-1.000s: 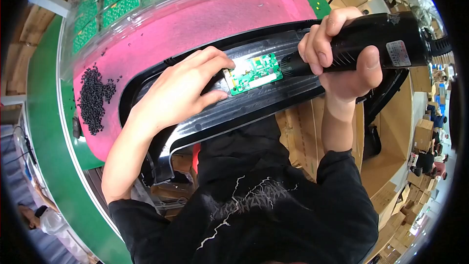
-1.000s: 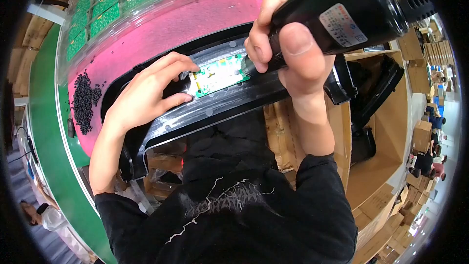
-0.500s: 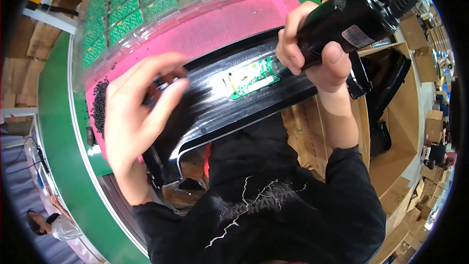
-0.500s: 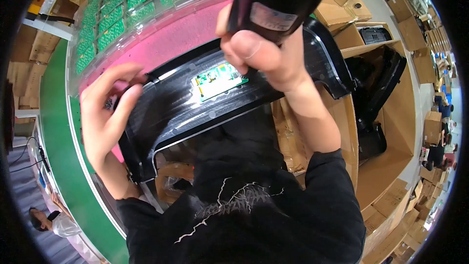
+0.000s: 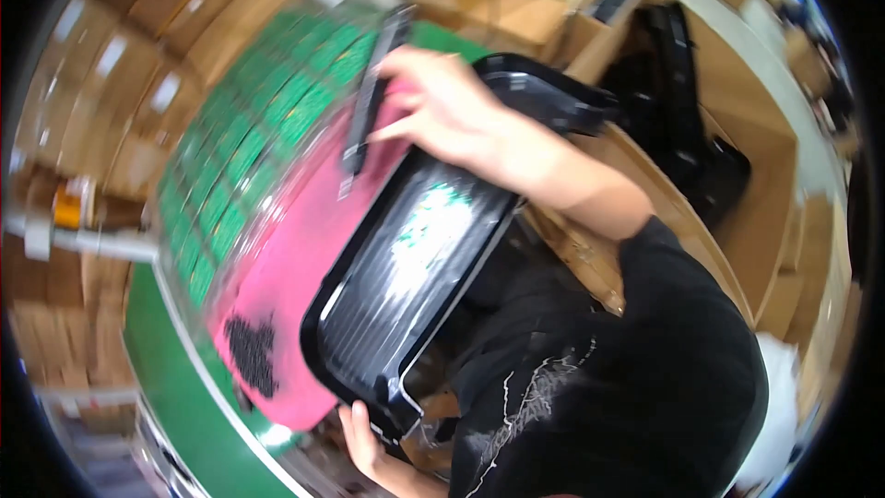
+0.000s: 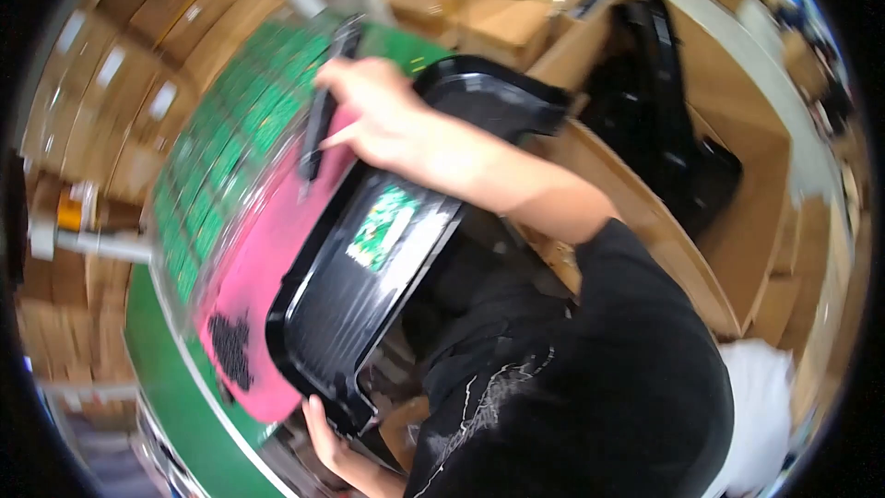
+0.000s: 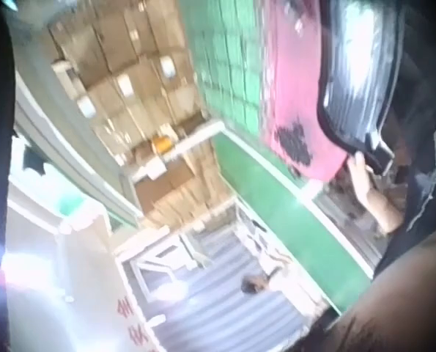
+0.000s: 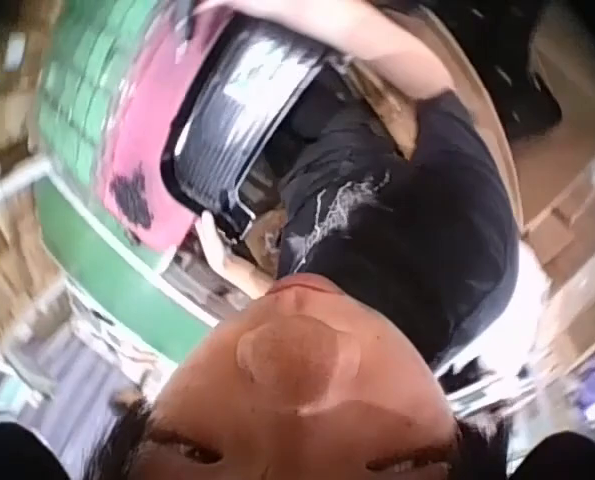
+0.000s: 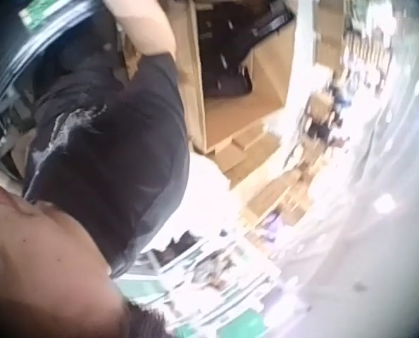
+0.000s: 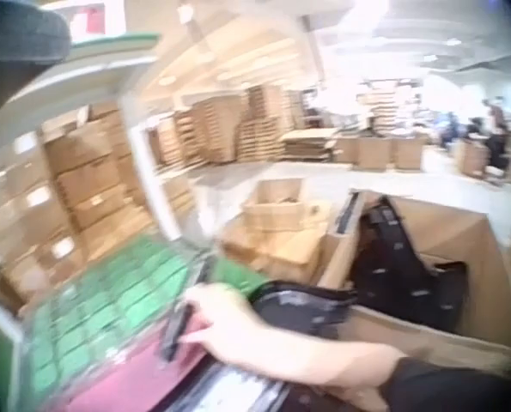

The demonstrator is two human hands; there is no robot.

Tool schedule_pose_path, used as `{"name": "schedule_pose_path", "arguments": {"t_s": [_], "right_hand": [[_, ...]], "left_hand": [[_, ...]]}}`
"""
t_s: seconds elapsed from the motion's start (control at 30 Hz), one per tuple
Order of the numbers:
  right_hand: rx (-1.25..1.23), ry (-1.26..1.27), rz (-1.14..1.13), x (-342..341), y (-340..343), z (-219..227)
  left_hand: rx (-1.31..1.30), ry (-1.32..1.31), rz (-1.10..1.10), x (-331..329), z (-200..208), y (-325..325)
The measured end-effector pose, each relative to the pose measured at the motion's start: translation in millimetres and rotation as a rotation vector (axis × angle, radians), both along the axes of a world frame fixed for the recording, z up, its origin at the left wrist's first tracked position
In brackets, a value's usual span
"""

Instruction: Assembling circuit boards into plastic housings using an electric screwdriver.

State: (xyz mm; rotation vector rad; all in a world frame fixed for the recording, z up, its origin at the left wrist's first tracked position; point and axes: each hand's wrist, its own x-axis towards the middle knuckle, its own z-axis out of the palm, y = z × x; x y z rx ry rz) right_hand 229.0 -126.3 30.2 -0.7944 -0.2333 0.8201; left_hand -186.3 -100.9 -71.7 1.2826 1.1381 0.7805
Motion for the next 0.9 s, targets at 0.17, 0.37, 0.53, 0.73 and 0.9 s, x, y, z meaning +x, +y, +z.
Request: {"name": "schedule_pose_path", "arguments": {"t_s": [0.17,0.37,0.53,0.73,0.9], "right_hand": [[0.008,-0.211,-0.136,-15.2,-23.0,32.5],[-0.346,-0.888,-0.842,70.3,-96.8,19.9],[-0.934,-1.213,-1.570,219.3,-256.9,-52.1],[-1.985,-0.464,-0.804,247.0,-381.3,-159.9],[-1.939,-0.522,-0.275,238.0,-436.1,-211.5]], "left_hand": [[-0.401,-0.446,-0.002,44.5,-10.2,-22.0],[-0.026,-0.644,0.071,61.6,57.2,209.3],[0.305,-0.781,0.237,-19.8,51.2,168.7],[0.699,-0.848,0.603,-161.0,31.5,95.0],[0.349,-1.306,0.853,-193.7,35.5,113.2]]}}
